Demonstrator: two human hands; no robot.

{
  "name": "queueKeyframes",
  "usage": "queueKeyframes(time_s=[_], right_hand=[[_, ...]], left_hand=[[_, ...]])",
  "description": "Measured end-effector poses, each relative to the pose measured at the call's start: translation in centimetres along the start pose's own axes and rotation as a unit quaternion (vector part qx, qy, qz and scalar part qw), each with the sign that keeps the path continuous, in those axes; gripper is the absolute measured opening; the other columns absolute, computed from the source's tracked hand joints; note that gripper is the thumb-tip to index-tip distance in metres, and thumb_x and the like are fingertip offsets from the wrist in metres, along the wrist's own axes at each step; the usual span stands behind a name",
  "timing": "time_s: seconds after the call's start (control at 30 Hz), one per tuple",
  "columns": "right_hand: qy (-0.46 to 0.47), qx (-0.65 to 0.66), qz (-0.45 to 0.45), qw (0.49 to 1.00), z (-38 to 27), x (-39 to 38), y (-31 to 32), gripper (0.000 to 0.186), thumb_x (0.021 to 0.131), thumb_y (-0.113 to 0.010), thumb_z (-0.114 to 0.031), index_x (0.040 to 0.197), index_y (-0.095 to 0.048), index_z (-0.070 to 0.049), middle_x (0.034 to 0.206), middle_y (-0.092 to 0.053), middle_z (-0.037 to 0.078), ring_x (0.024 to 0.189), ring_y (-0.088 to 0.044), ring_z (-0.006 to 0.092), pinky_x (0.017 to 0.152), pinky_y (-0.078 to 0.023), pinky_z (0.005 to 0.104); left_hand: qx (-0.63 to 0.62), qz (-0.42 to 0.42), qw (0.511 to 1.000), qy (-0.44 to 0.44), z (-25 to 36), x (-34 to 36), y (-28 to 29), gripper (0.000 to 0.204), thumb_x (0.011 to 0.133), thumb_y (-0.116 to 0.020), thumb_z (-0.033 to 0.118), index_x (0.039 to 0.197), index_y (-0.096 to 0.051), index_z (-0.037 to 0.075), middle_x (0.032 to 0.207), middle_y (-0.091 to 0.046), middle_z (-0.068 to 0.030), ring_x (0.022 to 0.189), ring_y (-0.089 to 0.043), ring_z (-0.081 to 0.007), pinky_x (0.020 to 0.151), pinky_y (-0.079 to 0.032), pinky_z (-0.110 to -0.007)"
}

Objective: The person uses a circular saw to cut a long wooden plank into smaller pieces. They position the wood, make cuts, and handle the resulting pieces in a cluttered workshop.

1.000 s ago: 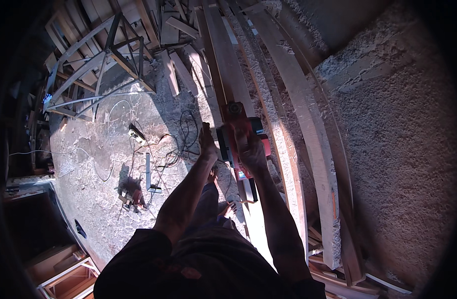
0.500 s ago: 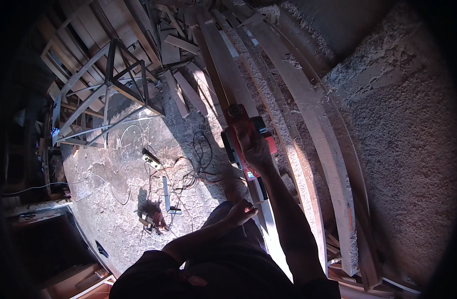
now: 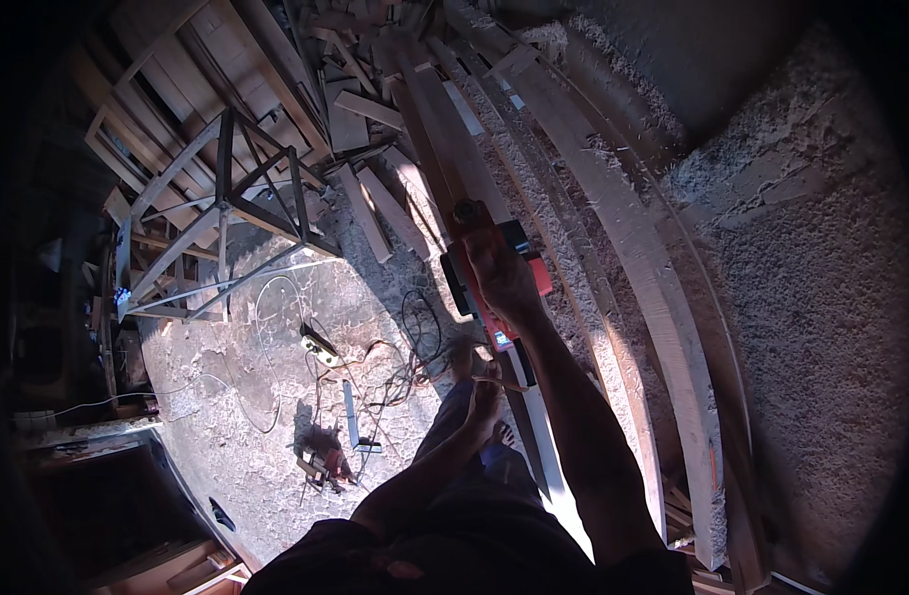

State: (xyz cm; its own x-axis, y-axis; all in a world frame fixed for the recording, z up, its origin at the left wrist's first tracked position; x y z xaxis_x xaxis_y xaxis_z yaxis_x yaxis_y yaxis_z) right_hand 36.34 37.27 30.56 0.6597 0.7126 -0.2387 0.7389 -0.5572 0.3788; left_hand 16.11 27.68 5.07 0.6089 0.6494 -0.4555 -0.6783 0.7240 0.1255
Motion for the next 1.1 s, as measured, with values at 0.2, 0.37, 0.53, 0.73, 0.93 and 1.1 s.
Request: queueKeyframes(time_s=[0.2,0.37,0.53,0.73,0.93,1.1], right_hand=[[0.024,-0.019,0.026,0.999,-0.9,6.4,-0.5,0.068,0.101,-0.038,-0.072,0.121,-0.068,-0.014,0.06,-0.057,0.003,0.054,-0.06,0.0132,0.052,-0.046,0.0329],[0.003,-0.033,-0.016,0.999,-3.3,12.0,-1.3,0.054,0.104,-0.041,-0.059,0.126,-0.06,-0.014,0.092,-0.067,0.022,0.088,-0.065,0.0433,0.074,-0.05,0.0521],[-0.001,-0.054,-0.044,0.998,-5.8,17.4,-2.2,0.042,0.107,-0.039,-0.046,0.13,-0.055,-0.014,0.108,-0.067,0.024,0.091,-0.066,0.0492,0.076,-0.052,0.0562],[0.069,-0.097,-0.058,0.991,-7.4,23.6,-2.9,0.03,0.11,-0.037,-0.027,0.129,-0.054,-0.012,0.117,-0.062,0.021,0.088,-0.067,0.047,0.074,-0.054,0.0542],[0.054,-0.081,-0.068,0.993,-9.3,29.2,-4.1,0.031,0.11,-0.039,-0.033,0.121,-0.055,-0.008,0.096,-0.064,0.017,0.067,-0.067,0.0342,0.055,-0.053,0.0438],[-0.051,0.09,-0.053,0.993,-10.8,33.0,-4.5,0.05,0.105,-0.047,-0.057,0.104,-0.058,-0.008,0.062,-0.055,0.004,0.045,-0.056,0.0165,0.041,-0.044,0.0333]], left_hand=[[0.081,0.109,0.961,-0.24,14.9,3.7,1.4,0.064,0.099,-0.064,0.042,0.142,-0.042,0.001,0.135,-0.05,-0.0251,0.12,-0.052,-0.0439,0.099,-0.044,-0.052],[0.152,0.051,0.966,-0.204,16.3,10.1,2.7,0.097,0.086,-0.076,0.048,0.155,-0.027,0.002,0.162,-0.022,-0.0254,0.15,-0.021,-0.0466,0.12,-0.022,-0.058],[0.123,0.095,0.959,-0.238,18.7,16.6,3.9,0.094,0.083,-0.077,0.052,0.152,-0.037,0.003,0.157,-0.03,-0.0271,0.14,-0.033,-0.0471,0.117,-0.023,-0.059],[0.262,0.017,0.951,-0.162,20.9,20.1,4.2,0.1,0.078,-0.08,0.042,0.154,-0.029,0.002,0.152,-0.036,-0.0255,0.143,-0.032,-0.0447,0.119,-0.022,-0.056],[0.146,0.045,0.982,-0.108,20.4,19.6,4.3,0.111,0.078,-0.08,0.033,0.159,-0.014,-0.003,0.159,-0.031,-0.0292,0.146,-0.031,-0.0456,0.122,-0.021,-0.053],[0.14,0.01,0.988,-0.063,22.8,19.1,4.8,0.111,0.082,-0.077,0.035,0.159,-0.007,-0.004,0.151,-0.041,-0.0314,0.145,-0.036,-0.0457,0.125,-0.01,-0.057]])
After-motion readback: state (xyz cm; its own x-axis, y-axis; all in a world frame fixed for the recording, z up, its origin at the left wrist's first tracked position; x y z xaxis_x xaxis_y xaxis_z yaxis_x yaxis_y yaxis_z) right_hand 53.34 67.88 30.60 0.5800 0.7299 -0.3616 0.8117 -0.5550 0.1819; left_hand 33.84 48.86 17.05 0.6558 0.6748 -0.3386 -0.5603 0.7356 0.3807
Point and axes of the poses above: each hand's wrist, its own x-axis towards the middle knuckle, its own y-axis out of the back of the hand, z = x × y, the point moved 4 cm from there along x, towards the middle knuckle
